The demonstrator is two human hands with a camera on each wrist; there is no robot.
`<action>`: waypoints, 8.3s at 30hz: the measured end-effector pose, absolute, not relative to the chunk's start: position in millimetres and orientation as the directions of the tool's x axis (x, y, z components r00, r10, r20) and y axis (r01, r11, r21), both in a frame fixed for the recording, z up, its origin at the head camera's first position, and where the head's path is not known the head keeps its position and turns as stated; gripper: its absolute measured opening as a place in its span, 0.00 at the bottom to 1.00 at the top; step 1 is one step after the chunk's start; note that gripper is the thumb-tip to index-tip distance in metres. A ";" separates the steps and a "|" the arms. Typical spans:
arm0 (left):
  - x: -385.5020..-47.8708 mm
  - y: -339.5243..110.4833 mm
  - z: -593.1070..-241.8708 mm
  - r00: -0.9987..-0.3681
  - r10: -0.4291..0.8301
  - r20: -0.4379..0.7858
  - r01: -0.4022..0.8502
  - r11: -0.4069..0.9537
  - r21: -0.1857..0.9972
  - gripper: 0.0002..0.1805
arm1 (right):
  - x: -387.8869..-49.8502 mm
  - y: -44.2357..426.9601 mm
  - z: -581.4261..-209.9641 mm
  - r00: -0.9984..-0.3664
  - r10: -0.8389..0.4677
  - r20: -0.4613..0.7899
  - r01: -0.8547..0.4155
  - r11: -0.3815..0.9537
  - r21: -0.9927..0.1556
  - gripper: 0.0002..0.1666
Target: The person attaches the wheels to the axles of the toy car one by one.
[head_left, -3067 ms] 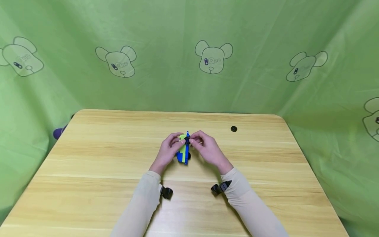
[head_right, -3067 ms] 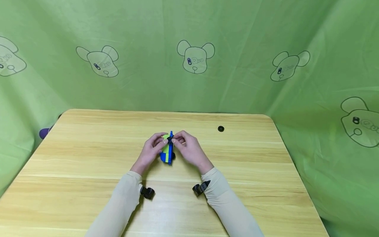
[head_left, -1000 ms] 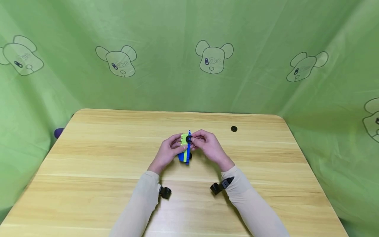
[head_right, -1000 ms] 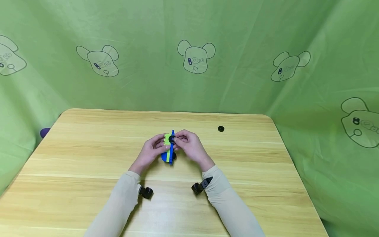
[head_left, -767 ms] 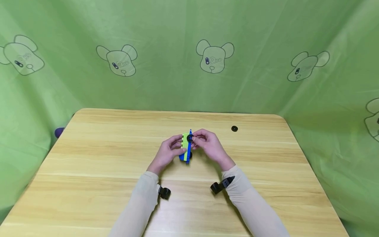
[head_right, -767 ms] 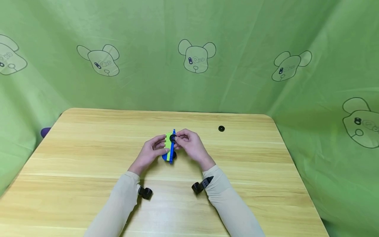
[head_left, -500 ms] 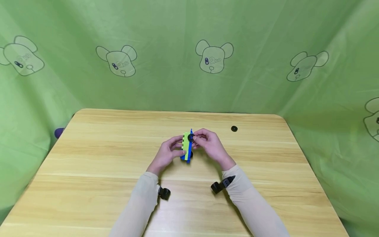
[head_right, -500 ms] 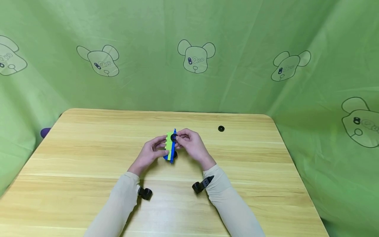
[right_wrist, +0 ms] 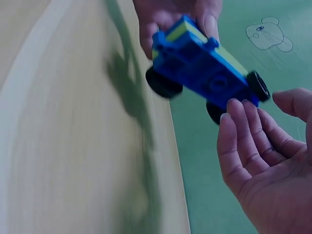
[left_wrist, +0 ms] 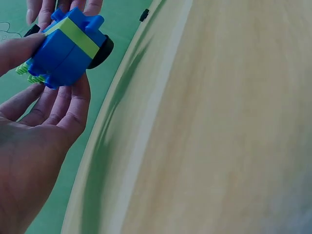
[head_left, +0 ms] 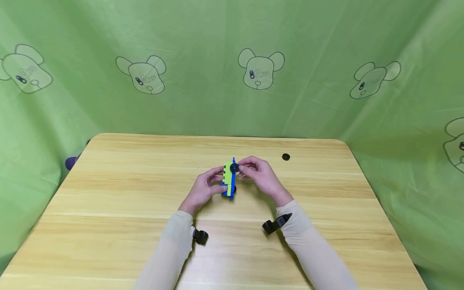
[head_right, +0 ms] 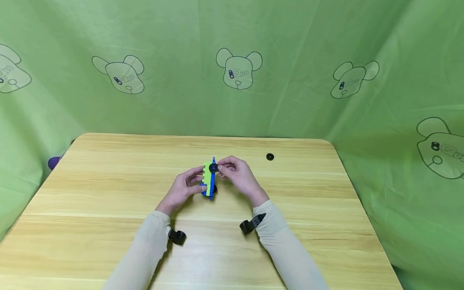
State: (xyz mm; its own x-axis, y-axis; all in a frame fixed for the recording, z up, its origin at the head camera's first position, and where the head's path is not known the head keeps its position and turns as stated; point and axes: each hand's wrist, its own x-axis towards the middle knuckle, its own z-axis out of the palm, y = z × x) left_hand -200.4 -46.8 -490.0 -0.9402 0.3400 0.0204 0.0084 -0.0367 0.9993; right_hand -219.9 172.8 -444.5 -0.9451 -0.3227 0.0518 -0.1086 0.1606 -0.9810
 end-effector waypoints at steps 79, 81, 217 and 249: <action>-189.2 -50.6 -461.3 -0.941 0.340 -0.007 -0.016 -0.025 1.000 0.35 | -306.6 336.5 -479.4 -0.967 -0.253 -0.019 -0.179 0.734 -0.656 0.19; -189.1 -50.8 -460.7 -0.940 0.341 -0.008 -0.016 -0.021 1.000 0.35 | -305.1 337.6 -478.9 -0.968 -0.251 -0.020 -0.177 0.732 -0.658 0.19; -203.0 -43.3 -492.4 -0.950 0.308 -0.048 -0.117 -0.208 0.971 0.33 | -181.8 170.4 -439.2 -0.792 -0.568 0.227 -0.578 0.576 -0.578 0.22; -201.3 -44.4 -490.9 -0.949 0.310 -0.052 -0.120 -0.203 0.972 0.34 | -185.2 162.0 -446.0 -0.788 -0.569 0.236 -0.585 0.571 -0.576 0.20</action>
State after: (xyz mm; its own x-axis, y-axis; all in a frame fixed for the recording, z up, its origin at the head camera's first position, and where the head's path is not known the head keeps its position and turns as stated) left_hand -201.3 -44.4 -490.9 -0.9493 0.3100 -0.0525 -0.1201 -0.2034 0.9717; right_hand -185.2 162.0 -446.0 -0.7879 -0.5688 0.2359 -0.5847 0.5708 -0.5765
